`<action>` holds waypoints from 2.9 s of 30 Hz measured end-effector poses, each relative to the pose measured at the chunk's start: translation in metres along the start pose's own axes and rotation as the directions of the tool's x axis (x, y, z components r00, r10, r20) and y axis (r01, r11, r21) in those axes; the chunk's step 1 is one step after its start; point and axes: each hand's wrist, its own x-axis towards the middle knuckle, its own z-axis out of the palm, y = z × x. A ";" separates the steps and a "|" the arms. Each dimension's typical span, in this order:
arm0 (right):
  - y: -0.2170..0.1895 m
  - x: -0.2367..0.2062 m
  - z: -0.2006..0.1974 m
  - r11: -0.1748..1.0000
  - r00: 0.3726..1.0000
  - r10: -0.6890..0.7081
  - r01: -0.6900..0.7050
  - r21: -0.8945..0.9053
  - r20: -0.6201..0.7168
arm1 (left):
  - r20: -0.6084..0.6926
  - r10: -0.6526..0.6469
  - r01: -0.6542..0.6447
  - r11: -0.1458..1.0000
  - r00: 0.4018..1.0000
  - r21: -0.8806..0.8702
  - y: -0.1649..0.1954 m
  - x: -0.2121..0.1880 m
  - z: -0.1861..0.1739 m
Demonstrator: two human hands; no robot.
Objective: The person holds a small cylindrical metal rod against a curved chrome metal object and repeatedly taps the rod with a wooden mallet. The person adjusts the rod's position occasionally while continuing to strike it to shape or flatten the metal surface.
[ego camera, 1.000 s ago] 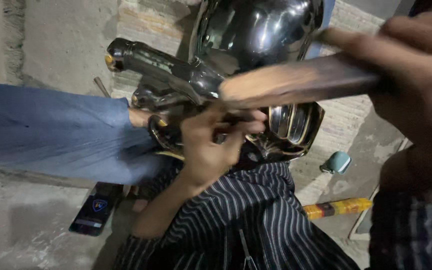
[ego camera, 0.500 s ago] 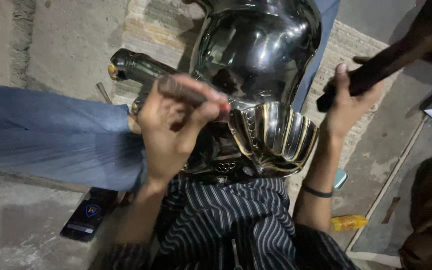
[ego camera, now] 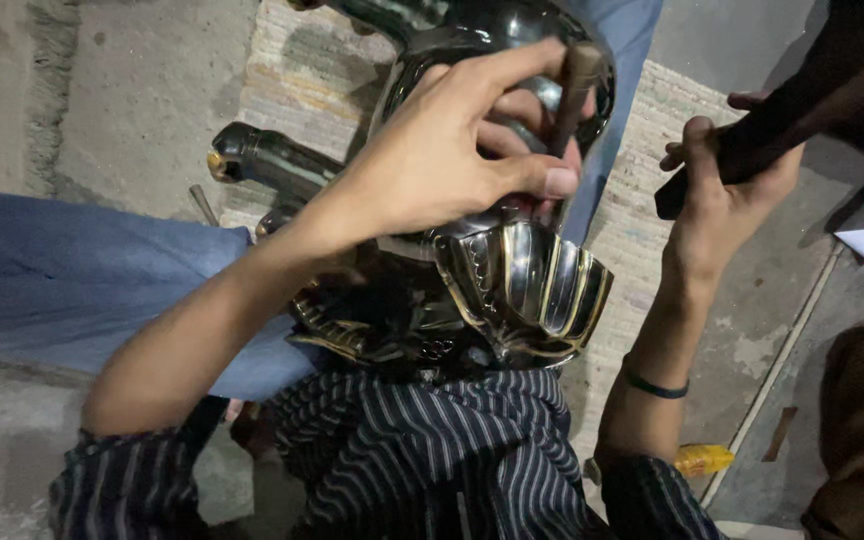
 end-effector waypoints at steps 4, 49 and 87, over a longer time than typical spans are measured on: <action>-0.002 0.005 -0.002 0.994 0.997 -0.003 0.011 -0.108 0.077 | -0.026 -0.075 0.072 0.993 0.997 -0.097 -0.010 -0.003 0.003; -0.082 0.121 0.021 0.642 0.465 -0.090 0.703 -0.305 0.881 | -0.204 -0.180 0.166 0.982 0.962 -0.086 -0.008 -0.014 0.032; -0.013 0.019 -0.047 0.965 0.939 0.117 -0.032 -0.259 0.322 | 0.243 -0.322 0.264 0.934 0.915 0.242 0.009 0.040 0.013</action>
